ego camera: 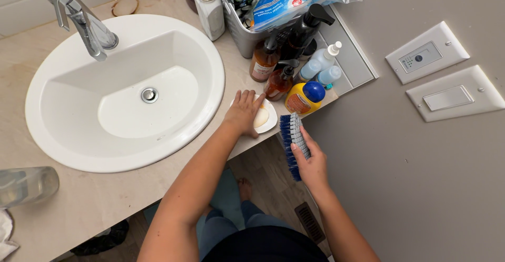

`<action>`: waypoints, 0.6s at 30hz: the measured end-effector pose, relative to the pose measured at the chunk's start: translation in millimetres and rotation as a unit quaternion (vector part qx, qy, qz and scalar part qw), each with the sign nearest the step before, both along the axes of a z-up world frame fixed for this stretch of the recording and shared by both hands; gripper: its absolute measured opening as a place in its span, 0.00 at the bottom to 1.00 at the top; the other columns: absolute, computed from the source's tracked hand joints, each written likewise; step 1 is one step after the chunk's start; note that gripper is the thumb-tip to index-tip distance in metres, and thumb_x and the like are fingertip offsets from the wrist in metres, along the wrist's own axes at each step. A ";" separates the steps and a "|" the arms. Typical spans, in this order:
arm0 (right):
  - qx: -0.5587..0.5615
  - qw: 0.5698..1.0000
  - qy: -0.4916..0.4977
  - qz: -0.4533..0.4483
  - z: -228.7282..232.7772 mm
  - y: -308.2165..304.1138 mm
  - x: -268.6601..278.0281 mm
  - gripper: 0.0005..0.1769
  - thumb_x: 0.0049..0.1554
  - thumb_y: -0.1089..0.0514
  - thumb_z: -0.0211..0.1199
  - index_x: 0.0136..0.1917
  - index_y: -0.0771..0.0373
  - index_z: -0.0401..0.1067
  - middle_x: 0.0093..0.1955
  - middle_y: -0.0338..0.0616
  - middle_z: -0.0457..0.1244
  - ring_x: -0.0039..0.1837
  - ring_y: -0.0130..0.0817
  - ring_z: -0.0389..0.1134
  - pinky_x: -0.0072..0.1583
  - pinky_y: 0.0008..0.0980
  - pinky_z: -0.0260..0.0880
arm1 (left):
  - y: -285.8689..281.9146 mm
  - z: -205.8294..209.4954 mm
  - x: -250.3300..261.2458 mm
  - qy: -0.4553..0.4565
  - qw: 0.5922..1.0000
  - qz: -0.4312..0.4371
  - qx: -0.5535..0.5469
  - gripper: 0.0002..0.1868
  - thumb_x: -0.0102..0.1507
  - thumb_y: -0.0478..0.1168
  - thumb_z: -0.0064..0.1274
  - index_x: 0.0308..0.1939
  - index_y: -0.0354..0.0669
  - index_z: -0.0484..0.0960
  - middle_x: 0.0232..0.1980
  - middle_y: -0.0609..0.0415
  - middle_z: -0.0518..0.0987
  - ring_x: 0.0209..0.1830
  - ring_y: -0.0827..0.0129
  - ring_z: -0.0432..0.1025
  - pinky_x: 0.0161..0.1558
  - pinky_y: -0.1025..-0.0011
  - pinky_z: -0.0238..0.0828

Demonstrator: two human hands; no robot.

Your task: The person cleans a bathroom sink and countertop using a spray bottle, a scrubbing brush, and a cloth. They scrub the sink basin and faucet, wipe the countertop, and rinse the tools under running water.

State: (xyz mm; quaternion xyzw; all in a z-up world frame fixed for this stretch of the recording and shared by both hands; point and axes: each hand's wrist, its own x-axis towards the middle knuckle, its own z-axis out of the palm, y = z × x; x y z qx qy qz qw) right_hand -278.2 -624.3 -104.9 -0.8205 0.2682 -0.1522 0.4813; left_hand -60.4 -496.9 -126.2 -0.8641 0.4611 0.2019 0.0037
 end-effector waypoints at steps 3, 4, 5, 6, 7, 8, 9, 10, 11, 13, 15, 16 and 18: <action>0.030 1.000 0.006 -0.003 -2.3 2.2 2.4 0.32 0.58 0.54 0.64 0.74 0.59 0.65 0.69 0.53 0.66 0.66 0.36 0.69 0.65 0.33 0.67 | 13.6 0.3 -4.3 0.038 0.997 0.060 -0.032 0.72 0.43 0.62 0.71 0.80 0.44 0.44 0.77 0.29 0.52 0.79 0.38 0.44 0.78 0.55 0.36; 0.019 1.000 0.024 -0.007 -4.3 3.6 4.4 0.32 0.57 0.53 0.65 0.74 0.56 0.66 0.67 0.52 0.66 0.64 0.37 0.70 0.62 0.34 0.69 | 20.4 1.3 -2.9 0.037 0.995 0.081 -0.049 0.72 0.42 0.62 0.71 0.79 0.43 0.44 0.76 0.27 0.52 0.79 0.38 0.45 0.78 0.54 0.36; 0.008 0.999 0.043 -0.011 -7.1 5.2 6.5 0.33 0.56 0.52 0.65 0.74 0.54 0.66 0.66 0.52 0.67 0.61 0.39 0.70 0.59 0.36 0.71 | 29.3 2.7 -1.5 0.038 0.992 0.102 -0.066 0.72 0.41 0.62 0.72 0.79 0.42 0.45 0.75 0.26 0.53 0.79 0.37 0.45 0.77 0.54 0.37; -0.003 0.998 0.063 -0.016 -10.3 7.1 9.5 0.33 0.55 0.51 0.65 0.73 0.52 0.66 0.65 0.51 0.67 0.59 0.40 0.71 0.56 0.37 0.72 | 39.5 4.9 0.0 0.039 0.988 0.123 -0.083 0.73 0.40 0.61 0.72 0.78 0.41 0.46 0.75 0.25 0.53 0.78 0.37 0.45 0.76 0.53 0.38; -0.107 0.993 0.056 0.017 -14.2 9.2 15.2 0.33 0.54 0.50 0.67 0.73 0.51 0.68 0.63 0.54 0.66 0.59 0.44 0.70 0.57 0.40 0.71 | 51.9 8.6 3.0 0.025 0.986 0.135 -0.099 0.73 0.39 0.61 0.73 0.78 0.40 0.46 0.74 0.24 0.53 0.77 0.35 0.46 0.75 0.52 0.39; -0.210 0.975 0.048 0.050 -19.5 14.0 23.5 0.33 0.53 0.49 0.69 0.72 0.50 0.69 0.62 0.57 0.65 0.59 0.48 0.68 0.59 0.42 0.69 | 68.7 13.7 6.5 0.011 0.982 0.147 -0.115 0.73 0.39 0.61 0.73 0.77 0.39 0.47 0.73 0.22 0.54 0.76 0.34 0.46 0.75 0.51 0.40; -0.311 0.946 0.038 0.084 -24.2 18.6 33.5 0.34 0.53 0.47 0.71 0.71 0.49 0.71 0.60 0.60 0.64 0.59 0.53 0.67 0.60 0.45 0.68 | 86.1 20.3 11.1 -0.005 0.978 0.160 -0.133 0.73 0.38 0.61 0.74 0.77 0.38 0.48 0.72 0.21 0.54 0.75 0.32 0.47 0.74 0.51 0.40; -0.345 0.933 0.028 0.093 -29.1 23.8 44.9 0.34 0.52 0.47 0.71 0.71 0.48 0.71 0.61 0.61 0.64 0.59 0.54 0.66 0.60 0.46 0.67 | 104.2 27.5 14.7 -0.014 0.972 0.182 -0.148 0.72 0.38 0.60 0.74 0.76 0.38 0.51 0.72 0.22 0.56 0.74 0.32 0.49 0.73 0.50 0.43; -0.379 0.919 0.017 0.105 -34.5 29.2 59.3 0.34 0.51 0.46 0.71 0.71 0.48 0.71 0.61 0.62 0.63 0.59 0.55 0.65 0.59 0.47 0.66 | 122.1 34.8 17.4 -0.022 0.965 0.205 -0.164 0.70 0.37 0.60 0.74 0.76 0.39 0.54 0.71 0.23 0.58 0.73 0.32 0.52 0.73 0.50 0.45; -0.416 0.900 0.007 0.131 -43.3 40.8 83.0 0.35 0.50 0.46 0.71 0.71 0.47 0.71 0.62 0.62 0.62 0.58 0.55 0.64 0.58 0.47 0.65 | 156.3 49.0 21.3 -0.045 0.956 0.234 -0.174 0.69 0.37 0.59 0.74 0.75 0.37 0.56 0.70 0.23 0.59 0.72 0.32 0.53 0.73 0.50 0.47; -0.422 0.892 0.010 0.162 -51.9 56.2 95.3 0.36 0.51 0.47 0.71 0.72 0.47 0.70 0.63 0.61 0.62 0.56 0.54 0.63 0.57 0.47 0.64 | 184.0 59.3 21.0 -0.055 0.947 0.265 -0.173 0.68 0.37 0.57 0.74 0.75 0.36 0.57 0.70 0.23 0.59 0.72 0.33 0.53 0.72 0.50 0.48; -0.434 0.882 -0.003 0.181 -55.8 65.6 92.9 0.36 0.51 0.47 0.71 0.72 0.48 0.70 0.63 0.62 0.62 0.56 0.54 0.63 0.58 0.46 0.64 | 195.8 63.0 20.3 -0.054 0.943 0.281 -0.168 0.68 0.37 0.57 0.74 0.75 0.37 0.58 0.70 0.24 0.59 0.71 0.33 0.53 0.72 0.50 0.48; -0.461 0.861 -0.028 0.212 -57.3 76.9 81.5 0.37 0.51 0.47 0.71 0.73 0.48 0.70 0.63 0.64 0.62 0.56 0.54 0.64 0.58 0.46 0.65 | 213.2 67.8 18.4 -0.047 0.938 0.302 -0.160 0.68 0.36 0.56 0.74 0.75 0.38 0.58 0.70 0.25 0.58 0.71 0.34 0.52 0.71 0.50 0.48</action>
